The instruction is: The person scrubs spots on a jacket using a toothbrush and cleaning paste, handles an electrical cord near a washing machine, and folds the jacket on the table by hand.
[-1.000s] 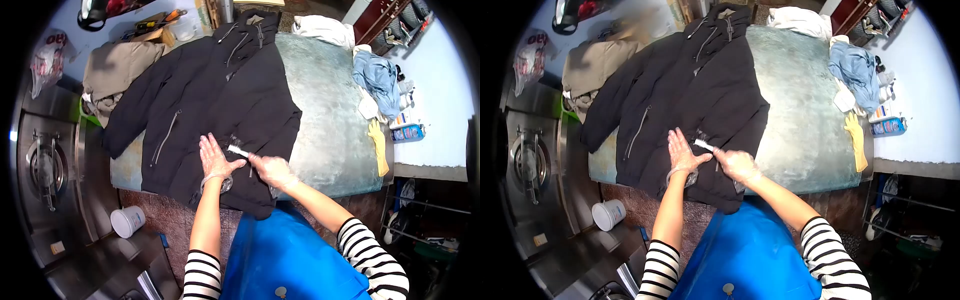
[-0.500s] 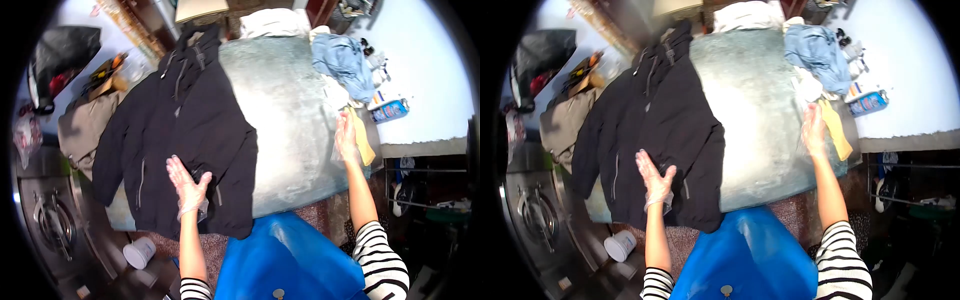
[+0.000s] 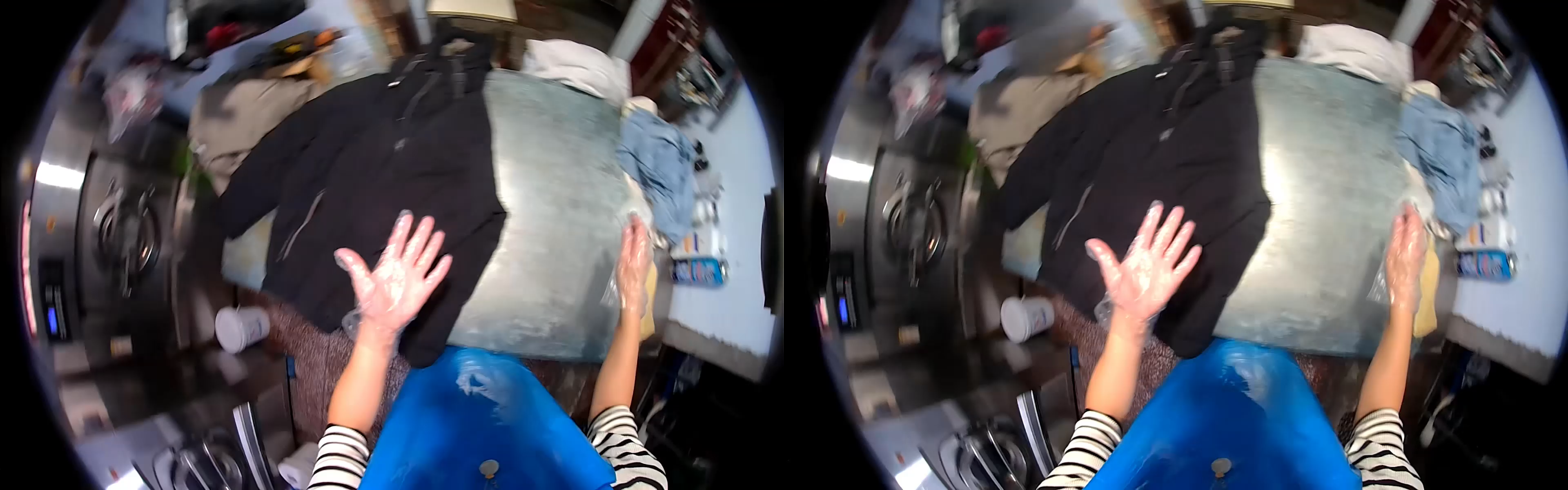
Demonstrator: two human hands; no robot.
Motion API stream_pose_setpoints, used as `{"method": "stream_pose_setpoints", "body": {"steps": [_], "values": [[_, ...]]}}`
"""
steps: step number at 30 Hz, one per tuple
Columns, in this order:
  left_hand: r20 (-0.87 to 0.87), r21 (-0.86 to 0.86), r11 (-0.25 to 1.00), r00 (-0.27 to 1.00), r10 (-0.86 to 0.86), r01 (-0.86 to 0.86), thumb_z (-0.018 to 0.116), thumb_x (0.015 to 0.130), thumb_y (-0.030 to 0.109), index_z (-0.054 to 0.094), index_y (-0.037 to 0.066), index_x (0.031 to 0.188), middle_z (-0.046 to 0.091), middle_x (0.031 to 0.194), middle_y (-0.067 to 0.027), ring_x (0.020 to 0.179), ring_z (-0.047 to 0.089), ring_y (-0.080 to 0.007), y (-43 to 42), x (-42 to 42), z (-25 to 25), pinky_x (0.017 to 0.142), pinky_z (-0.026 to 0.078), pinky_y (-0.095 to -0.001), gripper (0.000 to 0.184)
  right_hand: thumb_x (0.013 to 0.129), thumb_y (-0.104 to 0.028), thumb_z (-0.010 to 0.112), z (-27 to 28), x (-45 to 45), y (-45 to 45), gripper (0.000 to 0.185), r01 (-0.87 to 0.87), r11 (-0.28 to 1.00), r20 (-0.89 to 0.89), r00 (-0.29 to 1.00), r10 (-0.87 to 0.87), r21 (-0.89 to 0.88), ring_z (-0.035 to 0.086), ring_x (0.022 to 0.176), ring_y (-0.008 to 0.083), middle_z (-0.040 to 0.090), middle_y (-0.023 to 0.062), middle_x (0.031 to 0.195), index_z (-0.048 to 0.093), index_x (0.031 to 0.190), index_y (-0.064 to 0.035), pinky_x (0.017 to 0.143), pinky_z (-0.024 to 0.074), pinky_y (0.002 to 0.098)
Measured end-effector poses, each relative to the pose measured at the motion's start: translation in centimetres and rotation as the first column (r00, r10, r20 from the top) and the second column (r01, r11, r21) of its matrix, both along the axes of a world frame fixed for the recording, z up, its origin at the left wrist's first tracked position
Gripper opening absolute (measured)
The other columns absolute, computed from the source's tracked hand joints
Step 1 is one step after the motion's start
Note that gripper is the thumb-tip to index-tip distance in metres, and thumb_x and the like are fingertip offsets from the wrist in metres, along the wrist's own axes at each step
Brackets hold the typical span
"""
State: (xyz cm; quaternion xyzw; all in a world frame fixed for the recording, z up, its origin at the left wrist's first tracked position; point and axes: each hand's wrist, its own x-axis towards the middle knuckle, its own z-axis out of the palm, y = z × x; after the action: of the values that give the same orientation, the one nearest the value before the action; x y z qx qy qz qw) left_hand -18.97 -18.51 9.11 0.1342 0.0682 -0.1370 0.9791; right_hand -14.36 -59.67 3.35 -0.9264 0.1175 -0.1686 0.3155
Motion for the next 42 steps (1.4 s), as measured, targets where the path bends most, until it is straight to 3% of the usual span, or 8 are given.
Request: {"method": "stream_pose_setpoints", "body": {"steps": [4, 7, 10, 18, 23, 31, 35, 42], "values": [[0.113, -0.209, 0.958, 0.968, 0.224, -0.197, 0.048, 0.083, 0.073, 0.015, 0.016, 0.155, 0.018, 0.160, -0.0106, 0.146, 0.021, -0.0308, 2.3, -6.4, 3.0, 0.119, 0.013, -0.0518, 0.098, 0.097, -0.024, 0.058, 2.1, -5.3, 16.5, 0.026, -0.280, 0.546, -0.148, 0.777, 0.612, 0.789, 0.062, 0.081, 0.0099, 0.067, 0.0039, 0.096, 0.060, 0.117, -0.0069, 0.069, 0.0471, 0.0238], [0.308, -0.221, 0.944, 0.900, 0.308, -0.247, 0.063, 0.087, 0.054, 0.013, 0.020, 0.155, 0.019, 0.159, -0.0118, 0.145, 0.023, -0.0336, 3.4, -15.0, 5.9, 0.118, 0.019, -0.0519, 0.092, 0.095, -0.026, 0.062, 4.1, -12.9, 27.2, 0.031, 0.163, -0.077, 0.036, 0.237, 0.971, 0.984, 0.065, 0.091, 0.0158, 0.066, 0.0076, 0.104, 0.059, 0.119, -0.0060, 0.078, 0.0533, 0.0306], [0.387, -0.208, 0.961, 0.887, 0.253, -0.184, 0.069, 0.083, 0.051, 0.020, 0.018, 0.154, 0.025, 0.157, -0.0165, 0.141, 0.030, -0.0388, 2.9, -26.4, 8.2, 0.116, 0.025, -0.0536, 0.092, 0.093, -0.026, 0.065, 4.7, -22.9, 33.4, 0.031, 0.563, 0.059, -0.019, -0.077, 0.997, 0.824, 0.063, 0.096, 0.0174, 0.065, 0.0055, 0.108, 0.058, 0.116, -0.0059, 0.082, 0.0531, 0.0326], [0.491, 0.160, 0.874, 0.806, 0.332, -0.458, 0.062, 0.088, 0.045, 0.027, 0.005, 0.149, 0.028, 0.152, -0.0222, 0.139, 0.034, -0.0348, -3.1, -55.3, 12.3, 0.114, 0.027, -0.0459, 0.080, 0.094, -0.024, 0.065, 7.2, -47.7, 41.5, 0.025, 0.223, 0.252, 0.154, -0.952, 0.265, 0.942, 0.060, 0.097, 0.0135, 0.063, 0.0027, 0.103, 0.058, 0.111, -0.0071, 0.085, 0.0500, 0.0303], [0.551, 0.269, 0.590, 0.624, 0.554, -0.762, 0.063, 0.084, 0.050, 0.033, 0.000, 0.143, 0.032, 0.146, -0.0272, 0.138, 0.031, -0.0392, -7.6, -67.3, 12.4, 0.114, 0.024, -0.0482, 0.082, 0.094, -0.024, 0.064, 8.7, -63.2, 43.0, 0.021, 0.061, 0.125, 0.107, -0.909, -0.402, 0.990, 0.058, 0.097, 0.0111, 0.062, 0.0010, 0.101, 0.059, 0.107, -0.0078, 0.086, 0.0480, 0.0289], [0.819, -0.317, 0.322, -0.086, 0.568, -0.892, 0.065, 0.078, 0.057, 0.043, -0.007, 0.133, 0.037, 0.137, -0.0354, 0.137, 0.028, -0.0464, -6.6, -73.1, 6.2, 0.113, 0.019, -0.0520, 0.088, 0.094, -0.018, 0.065, 10.4, -78.1, 39.5, 0.014, 0.202, 0.239, 0.306, -0.763, -0.569, 0.950, 0.059, 0.082, 0.0069, 0.063, -0.0009, 0.086, 0.057, 0.096, -0.0063, 0.072, 0.0494, 0.0236], [0.285, 0.328, 0.120, 0.220, 0.933, -0.937, 0.063, 0.084, 0.053, 0.023, -0.011, 0.145, 0.029, 0.146, -0.0357, 0.139, 0.030, -0.0430, -6.4, -79.0, 11.8, 0.114, 0.021, -0.0505, 0.097, 0.092, -0.019, 0.068, 8.7, -81.7, 41.5, 0.018, 0.166, 0.285, 0.318, -0.686, -0.654, 0.944, 0.059, 0.080, 0.0076, 0.063, 0.0003, 0.084, 0.058, 0.096, -0.0052, 0.071, 0.0498, 0.0252], [0.539, 0.783, -0.360, 0.265, 0.799, -0.508, 0.061, 0.093, 0.036, 0.031, 0.002, 0.147, 0.035, 0.149, -0.0234, 0.139, 0.034, -0.0360, 5.6, -85.5, 13.8, 0.114, 0.026, -0.0471, 0.070, 0.096, -0.049, 0.055, 6.0, -87.6, 55.0, 0.048, 0.039, 0.379, 0.322, -0.610, -0.724, 0.925, 0.061, 0.089, 0.0129, 0.064, 0.0037, 0.099, 0.057, 0.115, -0.0043, 0.087, 0.0461, 0.0270]]}}
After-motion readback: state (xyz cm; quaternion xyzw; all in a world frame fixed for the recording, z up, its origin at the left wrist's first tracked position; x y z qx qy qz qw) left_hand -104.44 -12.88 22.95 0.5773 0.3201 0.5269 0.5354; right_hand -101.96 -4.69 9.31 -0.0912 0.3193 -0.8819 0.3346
